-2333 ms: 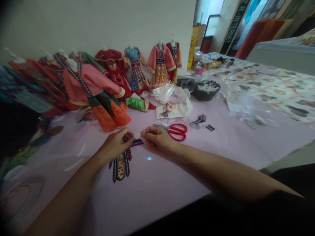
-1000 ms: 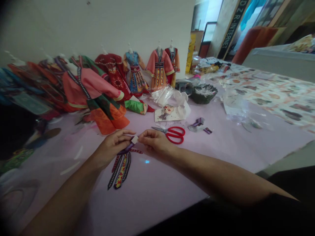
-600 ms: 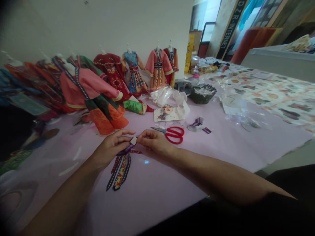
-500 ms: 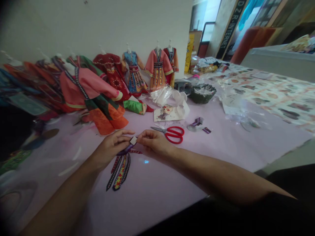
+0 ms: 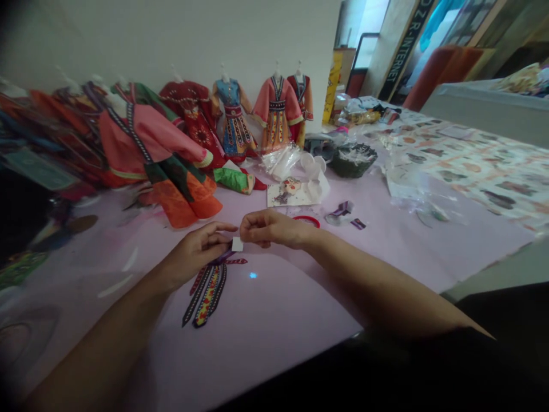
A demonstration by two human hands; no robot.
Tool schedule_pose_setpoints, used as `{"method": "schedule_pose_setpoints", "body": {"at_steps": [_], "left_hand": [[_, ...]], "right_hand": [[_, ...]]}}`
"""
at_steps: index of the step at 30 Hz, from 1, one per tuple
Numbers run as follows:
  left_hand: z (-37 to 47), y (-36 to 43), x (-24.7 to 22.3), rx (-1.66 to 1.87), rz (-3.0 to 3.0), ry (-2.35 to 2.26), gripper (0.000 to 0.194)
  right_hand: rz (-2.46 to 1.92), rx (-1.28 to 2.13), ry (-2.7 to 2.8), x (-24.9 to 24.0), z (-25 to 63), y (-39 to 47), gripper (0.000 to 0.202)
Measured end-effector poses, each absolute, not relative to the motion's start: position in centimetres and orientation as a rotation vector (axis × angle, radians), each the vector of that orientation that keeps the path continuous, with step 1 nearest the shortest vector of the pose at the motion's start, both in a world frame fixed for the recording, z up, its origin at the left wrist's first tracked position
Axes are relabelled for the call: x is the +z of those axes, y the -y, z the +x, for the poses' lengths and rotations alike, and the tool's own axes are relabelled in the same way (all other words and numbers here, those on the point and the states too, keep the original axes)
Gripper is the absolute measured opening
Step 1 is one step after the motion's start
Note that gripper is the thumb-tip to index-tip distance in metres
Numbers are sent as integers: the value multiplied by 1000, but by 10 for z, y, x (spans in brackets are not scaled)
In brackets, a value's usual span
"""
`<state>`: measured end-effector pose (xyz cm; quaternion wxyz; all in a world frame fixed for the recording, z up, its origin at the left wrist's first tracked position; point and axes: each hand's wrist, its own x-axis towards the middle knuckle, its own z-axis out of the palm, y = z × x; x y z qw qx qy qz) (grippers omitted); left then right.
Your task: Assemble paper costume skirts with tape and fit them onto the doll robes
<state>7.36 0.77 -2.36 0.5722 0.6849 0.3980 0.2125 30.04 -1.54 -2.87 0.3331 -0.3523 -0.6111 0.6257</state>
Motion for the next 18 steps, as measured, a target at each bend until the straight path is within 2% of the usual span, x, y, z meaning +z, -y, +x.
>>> {"method": "schedule_pose_setpoints", "body": {"at_steps": [6, 18], "left_hand": [[72, -6, -25, 399, 1667, -865, 52], [74, -4, -29, 268, 1652, -806, 55]], "right_hand": [[-912, 1683, 1863, -15, 309, 13, 10], [-888, 1677, 2062, -27, 304, 11, 11]]}}
